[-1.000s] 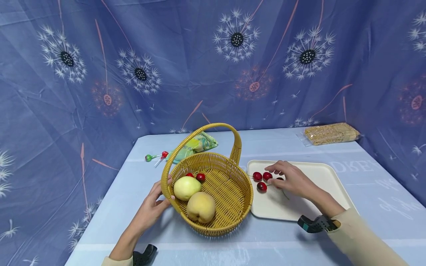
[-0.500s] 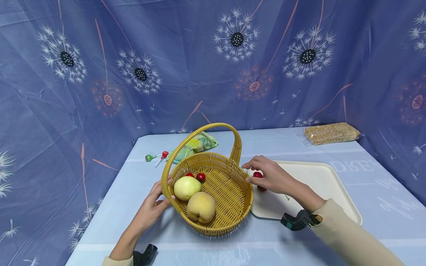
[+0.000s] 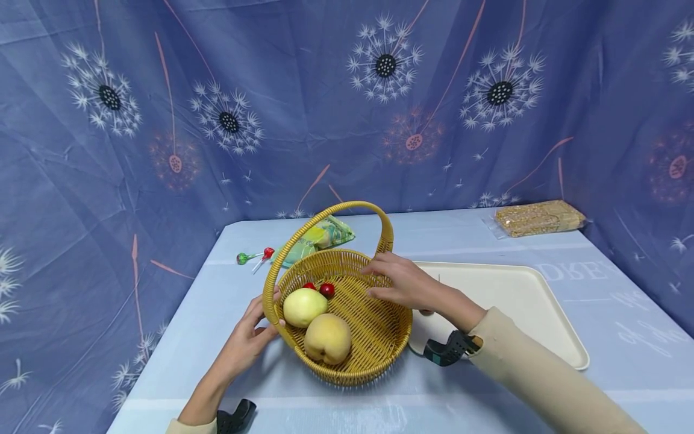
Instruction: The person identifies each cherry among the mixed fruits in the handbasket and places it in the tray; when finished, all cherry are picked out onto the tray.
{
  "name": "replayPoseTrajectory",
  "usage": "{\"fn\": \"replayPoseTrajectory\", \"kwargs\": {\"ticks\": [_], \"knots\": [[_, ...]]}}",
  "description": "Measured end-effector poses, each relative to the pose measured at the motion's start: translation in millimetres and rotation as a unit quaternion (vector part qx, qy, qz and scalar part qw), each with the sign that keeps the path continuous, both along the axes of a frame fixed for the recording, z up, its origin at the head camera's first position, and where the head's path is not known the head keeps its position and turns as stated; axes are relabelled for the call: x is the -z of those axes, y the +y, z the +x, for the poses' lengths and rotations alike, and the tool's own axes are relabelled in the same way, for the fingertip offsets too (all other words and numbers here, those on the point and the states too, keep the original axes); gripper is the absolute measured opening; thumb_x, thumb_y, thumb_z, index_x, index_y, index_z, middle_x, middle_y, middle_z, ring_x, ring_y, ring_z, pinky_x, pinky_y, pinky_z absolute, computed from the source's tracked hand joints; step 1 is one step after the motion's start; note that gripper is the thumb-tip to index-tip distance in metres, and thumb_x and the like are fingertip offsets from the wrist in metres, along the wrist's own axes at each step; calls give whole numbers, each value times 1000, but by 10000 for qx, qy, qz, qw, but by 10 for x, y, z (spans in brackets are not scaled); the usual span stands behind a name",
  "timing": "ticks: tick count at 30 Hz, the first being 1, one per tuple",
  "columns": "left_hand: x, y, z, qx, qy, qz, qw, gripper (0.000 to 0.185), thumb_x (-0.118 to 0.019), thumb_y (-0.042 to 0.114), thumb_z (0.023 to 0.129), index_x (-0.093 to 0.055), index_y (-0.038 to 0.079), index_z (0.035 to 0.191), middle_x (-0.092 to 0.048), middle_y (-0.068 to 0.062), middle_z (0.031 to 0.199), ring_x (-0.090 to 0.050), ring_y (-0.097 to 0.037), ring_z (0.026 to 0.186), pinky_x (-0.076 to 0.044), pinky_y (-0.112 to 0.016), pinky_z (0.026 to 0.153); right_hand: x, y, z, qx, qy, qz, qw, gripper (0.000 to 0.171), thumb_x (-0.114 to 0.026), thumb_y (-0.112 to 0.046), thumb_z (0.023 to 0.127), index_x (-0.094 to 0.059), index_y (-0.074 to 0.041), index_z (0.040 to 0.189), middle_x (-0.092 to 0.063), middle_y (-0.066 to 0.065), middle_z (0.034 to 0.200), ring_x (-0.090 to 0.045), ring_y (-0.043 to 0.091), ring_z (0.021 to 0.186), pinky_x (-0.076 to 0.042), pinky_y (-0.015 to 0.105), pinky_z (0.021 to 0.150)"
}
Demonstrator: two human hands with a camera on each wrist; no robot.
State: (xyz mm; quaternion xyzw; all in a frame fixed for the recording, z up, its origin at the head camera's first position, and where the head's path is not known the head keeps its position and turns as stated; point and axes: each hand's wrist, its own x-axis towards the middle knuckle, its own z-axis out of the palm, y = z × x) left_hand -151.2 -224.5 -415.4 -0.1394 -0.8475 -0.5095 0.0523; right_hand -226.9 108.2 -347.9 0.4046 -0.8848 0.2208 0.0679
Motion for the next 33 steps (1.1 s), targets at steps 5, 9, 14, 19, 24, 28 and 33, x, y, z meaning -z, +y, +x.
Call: {"fn": "replayPoseTrajectory", "kwargs": {"ticks": [5, 9, 14, 19, 24, 28, 33], "knots": [[6, -1, -1, 2, -24, 26, 10000, 54, -61, 17, 92, -41, 9, 142, -32, -10, 150, -46, -7, 116, -52, -20, 83, 20, -168, -83, -95, -85, 220, 9997, 35, -63, -32, 90, -64, -15, 120, -61, 2, 112, -57, 17, 100, -49, 33, 80], [9, 0, 2, 5, -88, 47, 9999, 55, -61, 16, 92, -40, 10, 143, -33, -9, 149, -46, -10, 117, -52, -20, 84, 39, -297, -140, -87, -303, 306, 9990, 35, -63, -33, 89, -63, -17, 121, -61, 2, 115, -57, 17, 105, -50, 35, 84], [9, 4, 10, -12, -75, 36, 10000, 56, -61, 14, 92, -40, 10, 143, -35, -10, 147, -47, -14, 117, -52, -20, 83, 71, -435, -214, -150, -447, 417, 9980, 35, -63, -33, 90, -62, -18, 121, -60, 0, 114, -55, 17, 106, -48, 35, 86], [9, 7, 2, -1, -8, 52, 10000, 55, -61, 12, 91, -40, 8, 142, -35, -10, 147, -47, -16, 116, -52, -20, 83, 134, -548, -308, -206, -673, 520, 9962, 36, -64, -29, 90, -61, -15, 122, -59, 0, 116, -54, 18, 110, -47, 36, 91], [2, 10, 2, -7, -61, 72, 10000, 56, -62, 14, 91, -40, 9, 143, -35, -10, 147, -47, -17, 118, -52, -20, 84, 202, -626, -388, -265, -748, 675, 9946, 38, -65, -30, 90, -60, -13, 124, -59, 2, 119, -54, 18, 109, -46, 37, 93], [-6, 9, 3, -13, -104, 68, 9999, 58, -62, 17, 91, -38, 10, 144, -34, -10, 148, -47, -16, 118, -52, -20, 84, 250, -680, -444, -288, -745, 805, 9935, 39, -66, -28, 89, -60, -12, 124, -60, 2, 121, -54, 20, 112, -44, 38, 97], [-11, 8, -1, -2, -113, 41, 9999, 59, -62, 18, 91, -37, 11, 145, -33, -10, 148, -46, -11, 118, -52, -21, 83, 291, -740, -506, -244, -888, 984, 9909, 43, -67, -27, 88, -58, -13, 127, -59, 3, 125, -53, 20, 116, -41, 39, 103]]}}
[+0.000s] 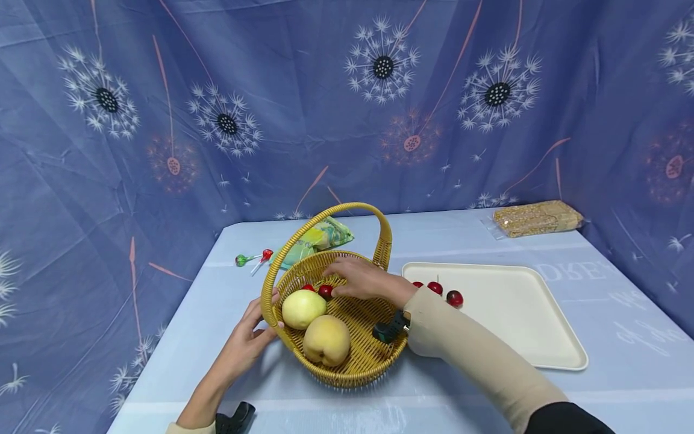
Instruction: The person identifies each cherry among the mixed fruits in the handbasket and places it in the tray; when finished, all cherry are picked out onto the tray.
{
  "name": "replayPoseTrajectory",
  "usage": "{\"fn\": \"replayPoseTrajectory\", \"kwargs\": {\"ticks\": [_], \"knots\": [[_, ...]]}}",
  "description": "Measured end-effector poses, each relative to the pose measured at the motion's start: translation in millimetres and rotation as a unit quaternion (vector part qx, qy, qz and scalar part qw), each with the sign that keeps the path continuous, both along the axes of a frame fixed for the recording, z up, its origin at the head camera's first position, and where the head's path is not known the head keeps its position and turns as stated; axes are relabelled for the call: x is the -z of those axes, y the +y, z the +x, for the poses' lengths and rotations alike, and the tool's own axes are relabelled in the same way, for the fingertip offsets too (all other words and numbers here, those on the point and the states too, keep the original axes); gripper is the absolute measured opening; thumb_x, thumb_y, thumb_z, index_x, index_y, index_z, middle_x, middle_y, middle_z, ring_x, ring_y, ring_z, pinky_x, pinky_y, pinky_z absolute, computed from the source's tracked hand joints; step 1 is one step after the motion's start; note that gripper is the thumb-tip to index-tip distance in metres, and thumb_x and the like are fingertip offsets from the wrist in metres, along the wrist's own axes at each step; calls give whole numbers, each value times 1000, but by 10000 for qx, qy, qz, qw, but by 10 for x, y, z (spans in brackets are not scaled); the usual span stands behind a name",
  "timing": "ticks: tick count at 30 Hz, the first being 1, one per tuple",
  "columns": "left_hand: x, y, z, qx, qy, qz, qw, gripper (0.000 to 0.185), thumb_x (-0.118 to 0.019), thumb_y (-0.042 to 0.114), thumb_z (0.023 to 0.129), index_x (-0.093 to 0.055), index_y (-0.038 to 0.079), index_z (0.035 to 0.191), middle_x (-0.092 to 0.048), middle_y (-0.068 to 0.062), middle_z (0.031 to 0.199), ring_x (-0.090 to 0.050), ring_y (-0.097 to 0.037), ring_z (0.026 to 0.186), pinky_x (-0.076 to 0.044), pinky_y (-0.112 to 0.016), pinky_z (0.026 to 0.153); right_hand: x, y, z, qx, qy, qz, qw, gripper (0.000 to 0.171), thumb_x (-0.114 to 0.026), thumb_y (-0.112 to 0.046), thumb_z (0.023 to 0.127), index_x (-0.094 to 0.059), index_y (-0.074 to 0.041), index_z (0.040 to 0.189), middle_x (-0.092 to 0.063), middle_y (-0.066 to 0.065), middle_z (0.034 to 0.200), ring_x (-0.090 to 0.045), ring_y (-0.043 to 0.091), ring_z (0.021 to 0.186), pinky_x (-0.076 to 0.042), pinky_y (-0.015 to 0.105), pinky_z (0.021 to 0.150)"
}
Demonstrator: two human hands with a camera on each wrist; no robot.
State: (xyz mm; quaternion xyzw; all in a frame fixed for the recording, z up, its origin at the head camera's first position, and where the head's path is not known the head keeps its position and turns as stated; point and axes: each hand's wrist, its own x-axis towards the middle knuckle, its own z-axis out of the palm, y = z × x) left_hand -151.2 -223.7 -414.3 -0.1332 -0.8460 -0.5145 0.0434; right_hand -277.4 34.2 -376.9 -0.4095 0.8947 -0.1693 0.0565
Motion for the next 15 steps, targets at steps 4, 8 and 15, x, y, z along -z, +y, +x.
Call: {"fn": "replayPoseTrajectory", "kwargs": {"ticks": [4, 8, 15], "knots": [[2, 1, -1, -15, 24, -26, 10000, 58, -62, 19, 91, -38, 11, 144, -34, -9, 147, -46, -11, 118, -52, -20, 84, 29, -33, -24, 22, -152, 126, 9998, 45, -66, -29, 89, -55, -15, 130, -56, 1, 130, -49, 21, 123, -37, 41, 107], [4, 2, -1, -2, 51, -27, 10000, 59, -62, 19, 91, -38, 11, 144, -35, -10, 147, -46, -11, 117, -52, -20, 83, 43, -62, -32, -10, -254, 245, 9994, 48, -66, -28, 88, -53, -17, 133, -53, 1, 135, -48, 21, 126, -39, 42, 106], [1, 6, 2, -46, 62, -60, 10000, 58, -62, 20, 92, -38, 13, 144, -35, -9, 147, -46, -10, 116, -52, -21, 82, 57, -116, -29, -161, -548, 725, 9957, 53, -66, -30, 89, -47, -22, 138, -49, 0, 139, -48, 19, 127, -40, 39, 106]]}}
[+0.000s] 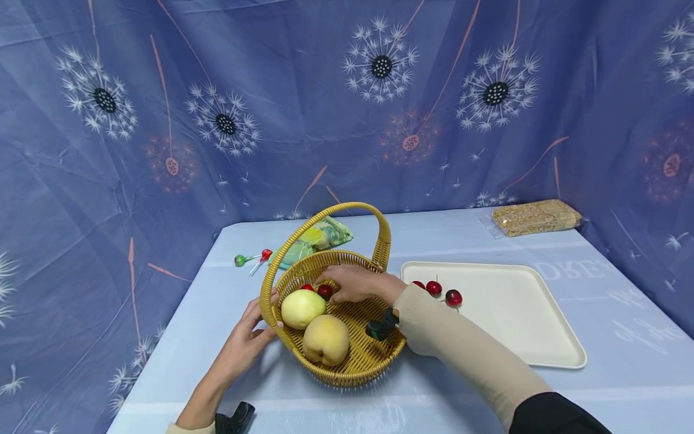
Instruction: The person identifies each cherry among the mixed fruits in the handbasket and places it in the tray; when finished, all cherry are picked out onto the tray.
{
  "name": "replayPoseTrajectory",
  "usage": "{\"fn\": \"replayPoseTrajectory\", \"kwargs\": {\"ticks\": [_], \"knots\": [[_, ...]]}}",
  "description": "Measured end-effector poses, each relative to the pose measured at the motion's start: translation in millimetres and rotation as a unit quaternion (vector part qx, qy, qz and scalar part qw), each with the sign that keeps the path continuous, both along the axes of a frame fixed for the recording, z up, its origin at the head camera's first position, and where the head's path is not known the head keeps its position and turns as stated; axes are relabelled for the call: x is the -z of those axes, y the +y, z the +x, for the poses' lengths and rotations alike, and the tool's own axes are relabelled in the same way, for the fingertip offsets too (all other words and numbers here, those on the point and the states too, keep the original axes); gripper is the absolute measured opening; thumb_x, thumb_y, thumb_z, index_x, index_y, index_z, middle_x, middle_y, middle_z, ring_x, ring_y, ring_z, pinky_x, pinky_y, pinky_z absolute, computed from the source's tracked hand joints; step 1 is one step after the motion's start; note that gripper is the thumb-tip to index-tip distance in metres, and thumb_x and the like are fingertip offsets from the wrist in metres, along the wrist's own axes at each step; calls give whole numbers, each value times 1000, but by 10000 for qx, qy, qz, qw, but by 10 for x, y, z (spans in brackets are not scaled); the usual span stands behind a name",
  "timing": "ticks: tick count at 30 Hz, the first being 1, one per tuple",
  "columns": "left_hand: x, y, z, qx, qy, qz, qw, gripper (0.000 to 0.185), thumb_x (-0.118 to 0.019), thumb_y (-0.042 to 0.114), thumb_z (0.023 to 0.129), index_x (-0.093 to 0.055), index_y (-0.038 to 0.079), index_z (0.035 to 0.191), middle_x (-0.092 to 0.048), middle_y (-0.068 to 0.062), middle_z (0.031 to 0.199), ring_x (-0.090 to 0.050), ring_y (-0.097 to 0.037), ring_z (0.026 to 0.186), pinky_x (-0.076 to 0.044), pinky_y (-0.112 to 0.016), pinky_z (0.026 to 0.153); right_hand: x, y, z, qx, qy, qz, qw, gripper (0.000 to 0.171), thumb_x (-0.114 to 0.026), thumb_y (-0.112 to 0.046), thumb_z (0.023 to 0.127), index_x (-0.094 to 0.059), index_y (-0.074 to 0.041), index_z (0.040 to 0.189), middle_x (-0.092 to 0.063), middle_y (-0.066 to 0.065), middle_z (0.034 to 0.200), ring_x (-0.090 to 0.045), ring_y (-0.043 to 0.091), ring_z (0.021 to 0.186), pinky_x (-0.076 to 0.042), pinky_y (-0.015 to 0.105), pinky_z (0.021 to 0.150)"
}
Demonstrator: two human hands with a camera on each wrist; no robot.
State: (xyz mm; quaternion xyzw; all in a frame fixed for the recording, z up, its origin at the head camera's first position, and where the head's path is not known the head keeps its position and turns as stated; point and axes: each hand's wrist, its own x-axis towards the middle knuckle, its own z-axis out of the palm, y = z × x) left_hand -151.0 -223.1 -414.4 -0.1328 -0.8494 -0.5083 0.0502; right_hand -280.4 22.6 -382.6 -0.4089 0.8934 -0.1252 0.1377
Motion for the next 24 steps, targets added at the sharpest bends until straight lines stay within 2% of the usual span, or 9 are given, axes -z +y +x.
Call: {"fn": "replayPoseTrajectory", "kwargs": {"ticks": [8, 18, 24], "knots": [[-2, 1, -4, -18, -59, 28, 10000, 59, -62, 20, 92, -38, 13, 144, -35, -9, 147, -47, -12, 116, -51, -20, 84, 17, -13, -11, -180, -131, 220, 9995, 55, -64, -28, 90, -43, -23, 141, -44, -1, 146, -40, 20, 135, -33, 41, 113], [-2, 1, -2, 4, -29, 53, 10000, 58, -62, 19, 91, -39, 12, 144, -35, -9, 147, -46, -11, 117, -51, -20, 84, 48, 1, -22, -376, 66, 189, 9991, 49, -67, -22, 87, -53, -18, 134, -55, 1, 131, -50, 18, 123, -40, 36, 106], [-1, 8, 3, -34, -37, 31, 10000, 56, -61, 20, 92, -39, 11, 143, -34, -8, 148, -46, -12, 117, -51, -20, 84, 60, 8, -16, -345, 138, 349, 9987, 45, -67, -22, 88, -56, -18, 131, -56, 1, 130, -52, 18, 121, -41, 35, 105]]}}
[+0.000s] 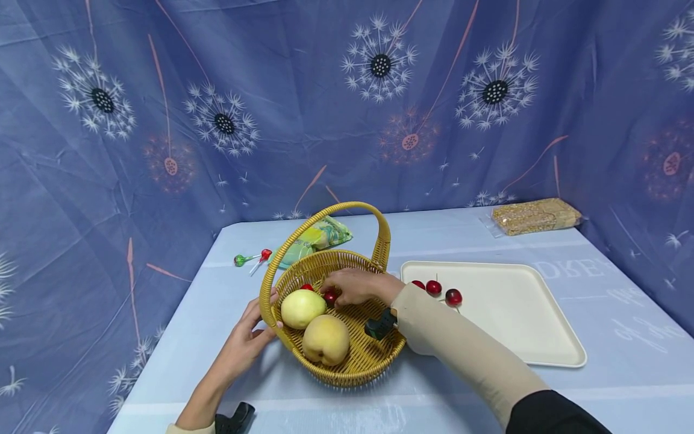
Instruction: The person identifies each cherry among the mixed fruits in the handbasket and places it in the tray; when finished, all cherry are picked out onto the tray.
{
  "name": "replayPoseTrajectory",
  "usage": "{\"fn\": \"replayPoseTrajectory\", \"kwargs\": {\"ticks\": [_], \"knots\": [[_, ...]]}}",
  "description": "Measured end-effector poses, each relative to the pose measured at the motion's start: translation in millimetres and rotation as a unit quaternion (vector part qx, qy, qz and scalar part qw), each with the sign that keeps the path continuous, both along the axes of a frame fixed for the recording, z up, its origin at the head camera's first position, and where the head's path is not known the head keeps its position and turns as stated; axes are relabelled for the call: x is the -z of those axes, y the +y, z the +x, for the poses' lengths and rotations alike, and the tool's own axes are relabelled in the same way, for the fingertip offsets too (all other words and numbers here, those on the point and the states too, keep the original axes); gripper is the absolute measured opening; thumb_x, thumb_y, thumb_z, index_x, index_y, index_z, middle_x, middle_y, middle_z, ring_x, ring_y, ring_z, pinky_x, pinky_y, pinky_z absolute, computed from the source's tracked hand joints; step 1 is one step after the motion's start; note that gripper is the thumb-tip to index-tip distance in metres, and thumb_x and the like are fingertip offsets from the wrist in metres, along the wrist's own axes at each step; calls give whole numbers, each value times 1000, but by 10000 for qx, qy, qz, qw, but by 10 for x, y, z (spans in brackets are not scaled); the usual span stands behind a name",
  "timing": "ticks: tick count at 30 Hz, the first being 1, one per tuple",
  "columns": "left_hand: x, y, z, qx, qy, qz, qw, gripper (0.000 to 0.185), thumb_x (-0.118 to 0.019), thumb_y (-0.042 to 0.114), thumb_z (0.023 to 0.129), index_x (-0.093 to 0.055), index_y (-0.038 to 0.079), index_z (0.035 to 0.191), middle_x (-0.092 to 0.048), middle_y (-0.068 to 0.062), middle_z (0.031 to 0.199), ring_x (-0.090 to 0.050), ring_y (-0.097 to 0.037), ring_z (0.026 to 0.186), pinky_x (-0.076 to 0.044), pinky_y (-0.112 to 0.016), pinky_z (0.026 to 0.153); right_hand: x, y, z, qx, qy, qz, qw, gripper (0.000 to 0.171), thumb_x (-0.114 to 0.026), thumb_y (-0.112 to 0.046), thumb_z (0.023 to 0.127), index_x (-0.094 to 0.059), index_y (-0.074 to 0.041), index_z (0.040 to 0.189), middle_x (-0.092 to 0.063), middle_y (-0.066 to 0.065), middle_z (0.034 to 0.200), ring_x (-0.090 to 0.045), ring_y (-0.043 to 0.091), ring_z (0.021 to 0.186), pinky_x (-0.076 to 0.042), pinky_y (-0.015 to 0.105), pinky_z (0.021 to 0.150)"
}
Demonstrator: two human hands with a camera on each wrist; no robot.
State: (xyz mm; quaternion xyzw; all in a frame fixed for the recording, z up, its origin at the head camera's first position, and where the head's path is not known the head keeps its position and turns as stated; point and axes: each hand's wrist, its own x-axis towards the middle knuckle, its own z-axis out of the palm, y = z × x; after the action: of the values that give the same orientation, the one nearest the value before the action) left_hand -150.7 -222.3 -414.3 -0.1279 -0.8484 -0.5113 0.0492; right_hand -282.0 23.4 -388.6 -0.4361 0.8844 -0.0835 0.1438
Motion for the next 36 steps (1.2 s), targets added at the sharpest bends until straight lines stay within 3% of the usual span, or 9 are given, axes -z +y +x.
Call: {"fn": "replayPoseTrajectory", "kwargs": {"ticks": [9, 19, 27, 36], "knots": [[15, -12, -4, 70, 65, 22, 10000, 58, -61, 20, 92, -38, 12, 144, -35, -9, 147, -47, -11, 117, -51, -20, 84, 15, 9, -3, 17, 29, -77, 10000, 38, -67, -19, 87, -61, -17, 124, -61, -1, 121, -56, 14, 109, -45, 32, 97], [19, -10, -12, 17, 56, -27, 10000, 59, -62, 19, 91, -38, 12, 145, -34, -10, 148, -46, -8, 116, -51, -20, 84, -59, 83, -13, 237, 62, -580, 9980, 37, -69, -23, 86, -63, -16, 121, -62, 1, 116, -57, 16, 106, -45, 34, 95], [23, -17, -11, 70, 93, -13, 9999, 57, -62, 19, 92, -39, 11, 144, -35, -9, 147, -46, -8, 117, -52, -20, 84, -194, 182, 82, 266, -179, -1122, 9932, 36, -67, -25, 88, -62, -17, 123, -61, -2, 113, -57, 12, 96, -47, 29, 83], [22, -22, -26, 82, 53, 11, 10000, 56, -62, 19, 92, -40, 12, 143, -35, -8, 147, -43, 0, 119, -53, -21, 82, -355, 355, 252, 224, 33, -1578, 9872, 38, -66, -26, 88, -61, -17, 124, -60, -8, 108, -54, 7, 85, -45, 25, 79]]}}
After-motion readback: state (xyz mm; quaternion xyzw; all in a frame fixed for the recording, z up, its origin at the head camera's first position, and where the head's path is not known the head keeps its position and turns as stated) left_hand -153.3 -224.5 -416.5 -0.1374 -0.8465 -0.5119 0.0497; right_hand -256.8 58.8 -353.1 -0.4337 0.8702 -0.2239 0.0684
